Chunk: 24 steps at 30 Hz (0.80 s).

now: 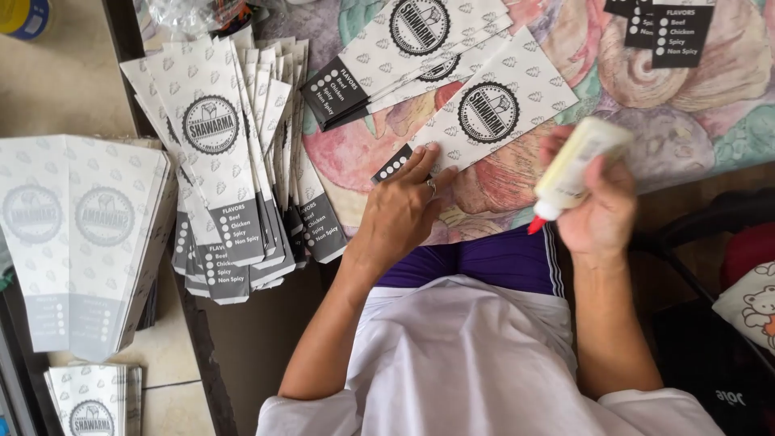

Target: Applying glue to paper food wrappers and folding them into shape.

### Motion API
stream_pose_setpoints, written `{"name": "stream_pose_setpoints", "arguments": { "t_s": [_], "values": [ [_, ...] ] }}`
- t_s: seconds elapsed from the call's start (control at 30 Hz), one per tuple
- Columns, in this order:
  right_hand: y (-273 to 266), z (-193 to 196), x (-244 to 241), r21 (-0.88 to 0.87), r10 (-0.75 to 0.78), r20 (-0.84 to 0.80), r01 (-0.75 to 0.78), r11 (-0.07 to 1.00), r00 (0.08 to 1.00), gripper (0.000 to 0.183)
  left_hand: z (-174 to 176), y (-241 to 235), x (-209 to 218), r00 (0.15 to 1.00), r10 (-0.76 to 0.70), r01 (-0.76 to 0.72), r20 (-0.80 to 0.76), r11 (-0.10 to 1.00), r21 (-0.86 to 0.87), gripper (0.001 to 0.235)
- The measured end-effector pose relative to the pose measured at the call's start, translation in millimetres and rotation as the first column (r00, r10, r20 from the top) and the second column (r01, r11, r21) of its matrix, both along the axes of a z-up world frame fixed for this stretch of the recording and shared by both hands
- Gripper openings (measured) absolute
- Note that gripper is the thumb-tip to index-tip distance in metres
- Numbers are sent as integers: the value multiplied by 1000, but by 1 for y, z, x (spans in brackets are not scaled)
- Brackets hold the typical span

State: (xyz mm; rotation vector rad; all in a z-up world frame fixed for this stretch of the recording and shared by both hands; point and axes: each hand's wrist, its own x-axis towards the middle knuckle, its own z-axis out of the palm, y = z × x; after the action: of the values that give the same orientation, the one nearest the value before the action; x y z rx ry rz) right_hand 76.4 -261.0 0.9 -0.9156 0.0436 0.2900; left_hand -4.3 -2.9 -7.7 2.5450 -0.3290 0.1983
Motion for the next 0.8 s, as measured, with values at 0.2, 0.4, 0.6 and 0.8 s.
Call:
{"name": "stream_pose_setpoints", "arguments": {
  "t_s": [0.2, 0.4, 0.6, 0.8],
  "values": [
    [49, -7, -28, -32, 231, 31, -230, 973, 972, 58, 16, -13, 0, 994, 75, -71, -74, 996, 53, 45],
    [54, -1, -21, -23, 264, -68, -266, 964, 962, 53, 10, -12, -6, 996, 68, -65, -54, 996, 59, 50],
    [-28, -36, 52, -212, 89, 182, -49, 976, 979, 52, -8, -14, -13, 996, 73, -69, -45, 995, 78, 53],
    [15, -2, 23, -104, 158, -73, -165, 981, 985, 65, -20, -14, -23, 999, 42, -40, -11, 990, 135, 58]
  ]
}}
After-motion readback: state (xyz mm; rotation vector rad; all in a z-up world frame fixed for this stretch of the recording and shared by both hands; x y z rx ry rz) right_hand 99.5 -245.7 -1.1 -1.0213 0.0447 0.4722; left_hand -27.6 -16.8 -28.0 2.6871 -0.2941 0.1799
